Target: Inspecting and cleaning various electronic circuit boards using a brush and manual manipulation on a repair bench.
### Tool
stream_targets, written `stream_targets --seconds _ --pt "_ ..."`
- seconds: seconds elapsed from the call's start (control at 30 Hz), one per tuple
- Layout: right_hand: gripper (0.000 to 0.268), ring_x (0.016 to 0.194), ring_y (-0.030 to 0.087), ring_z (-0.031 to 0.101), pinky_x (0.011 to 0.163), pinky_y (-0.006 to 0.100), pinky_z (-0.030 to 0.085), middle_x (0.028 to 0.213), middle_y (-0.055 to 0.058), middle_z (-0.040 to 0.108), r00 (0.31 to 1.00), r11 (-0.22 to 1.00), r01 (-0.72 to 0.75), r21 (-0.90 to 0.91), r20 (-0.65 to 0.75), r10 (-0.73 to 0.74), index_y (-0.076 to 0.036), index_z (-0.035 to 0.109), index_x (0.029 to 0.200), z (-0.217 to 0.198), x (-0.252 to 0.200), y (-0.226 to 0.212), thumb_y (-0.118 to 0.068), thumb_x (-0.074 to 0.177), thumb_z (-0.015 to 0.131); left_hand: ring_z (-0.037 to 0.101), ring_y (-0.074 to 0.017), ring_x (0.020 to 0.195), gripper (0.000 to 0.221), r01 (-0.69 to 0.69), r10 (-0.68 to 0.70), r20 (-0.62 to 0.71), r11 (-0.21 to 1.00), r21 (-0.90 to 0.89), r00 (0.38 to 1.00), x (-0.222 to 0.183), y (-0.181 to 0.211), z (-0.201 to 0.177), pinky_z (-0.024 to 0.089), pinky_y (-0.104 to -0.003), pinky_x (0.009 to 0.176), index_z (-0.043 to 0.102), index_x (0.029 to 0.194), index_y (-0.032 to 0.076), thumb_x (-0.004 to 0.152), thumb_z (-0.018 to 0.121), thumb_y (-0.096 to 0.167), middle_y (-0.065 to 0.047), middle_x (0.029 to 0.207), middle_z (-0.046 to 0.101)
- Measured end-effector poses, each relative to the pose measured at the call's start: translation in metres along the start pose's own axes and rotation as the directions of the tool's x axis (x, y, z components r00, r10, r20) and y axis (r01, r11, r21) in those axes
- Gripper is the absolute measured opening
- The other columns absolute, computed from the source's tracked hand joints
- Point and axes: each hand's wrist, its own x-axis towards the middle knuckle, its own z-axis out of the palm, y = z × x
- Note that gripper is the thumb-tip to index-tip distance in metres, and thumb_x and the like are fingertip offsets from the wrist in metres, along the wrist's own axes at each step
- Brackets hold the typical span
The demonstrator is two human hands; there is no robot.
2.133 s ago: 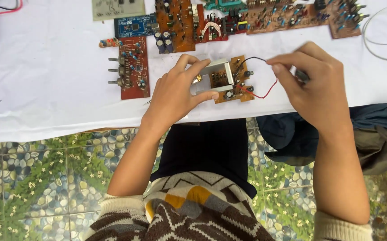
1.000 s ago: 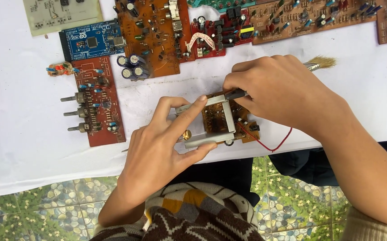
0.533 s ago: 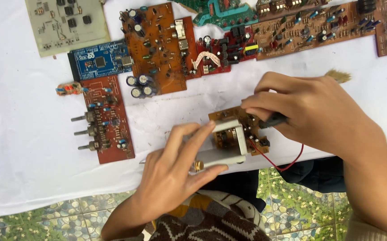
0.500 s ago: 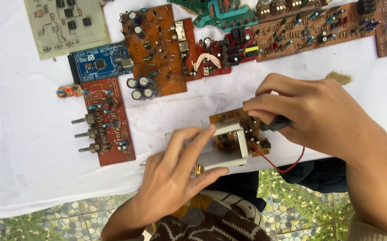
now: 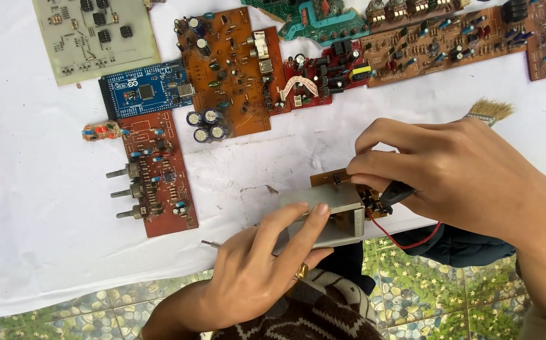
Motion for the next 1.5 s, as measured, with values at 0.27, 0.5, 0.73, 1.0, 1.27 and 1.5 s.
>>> stream_targets --seconds 0.27,0.5,0.73,1.0,1.27,1.5 --pt "0.062 0.051 0.019 0.062 0.032 0.037 0.028 0.115 -0.003 0.061 0.999 0.994 0.049 -0.099 0.011 -0.048 -0.023 0.061 0.111 0.002 -0.003 -0.003 0.020 0.066 0.057 0.059 -0.0062 0.064 0.054 0.002 -0.002 -0.026 1.000 -0.021 1.000 0.001 -0.002 0.002 0.056 -0.027 0.054 0.056 0.147 0.014 0.108 0.070 0.048 -0.005 0.118 0.065" --pt "0.060 0.063 0.019 0.069 0.033 0.039 0.027 0.113 -0.005 0.064 1.000 0.996 0.030 -0.084 0.010 -0.029 -0.023 0.063 0.105 0.001 -0.002 -0.002 0.021 0.065 0.055 0.055 -0.0046 0.060 0.048 -0.009 0.009 -0.039 1.000 0.023 0.999 0.002 -0.001 0.003 0.055 -0.026 0.051 0.055 0.148 0.015 0.112 0.056 0.048 -0.004 0.117 0.065" --pt "0.048 0.049 0.017 0.055 0.032 0.038 0.028 0.102 -0.007 0.066 1.000 0.999 -0.006 -0.036 0.023 0.007 -0.023 0.064 0.102 -0.004 0.007 -0.006 0.017 0.074 0.055 0.054 -0.0061 0.059 0.057 0.009 -0.009 -0.001 1.000 0.011 1.000 -0.001 0.000 0.004 0.054 -0.028 0.051 0.051 0.152 0.017 0.109 0.068 0.051 -0.004 0.122 0.063" --pt "0.025 0.064 0.019 0.077 0.051 0.046 0.056 0.102 -0.020 0.078 0.951 0.961 -0.269 0.056 0.173 0.256 -0.037 0.078 0.110 0.000 0.026 -0.005 -0.040 0.085 0.072 0.052 -0.0200 0.051 0.065 0.056 -0.038 0.105 0.982 -0.178 0.994 -0.002 0.001 0.008 0.046 -0.037 0.038 0.032 0.160 0.012 0.111 0.068 0.034 -0.018 0.135 0.054" --pt "0.025 0.066 0.011 0.078 0.062 0.034 0.061 0.098 -0.024 0.081 0.887 0.919 -0.382 -0.103 0.240 0.395 -0.044 0.078 0.109 0.008 0.034 0.003 -0.050 0.088 0.067 0.060 -0.0273 0.056 0.069 0.087 -0.053 0.158 0.971 -0.221 0.986 0.008 0.002 0.004 0.052 -0.043 0.039 0.033 0.156 0.010 0.103 0.072 0.030 -0.019 0.139 0.046" --pt "0.025 0.080 0.015 0.079 0.074 0.037 0.063 0.100 -0.015 0.083 0.896 0.920 -0.389 -0.044 0.215 0.389 -0.033 0.081 0.108 0.007 0.035 -0.002 -0.045 0.089 0.068 0.057 -0.0221 0.051 0.070 0.094 -0.067 0.142 0.975 -0.200 0.988 0.008 0.002 0.007 0.052 -0.036 0.036 0.034 0.156 0.011 0.101 0.073 0.031 -0.020 0.137 0.045"
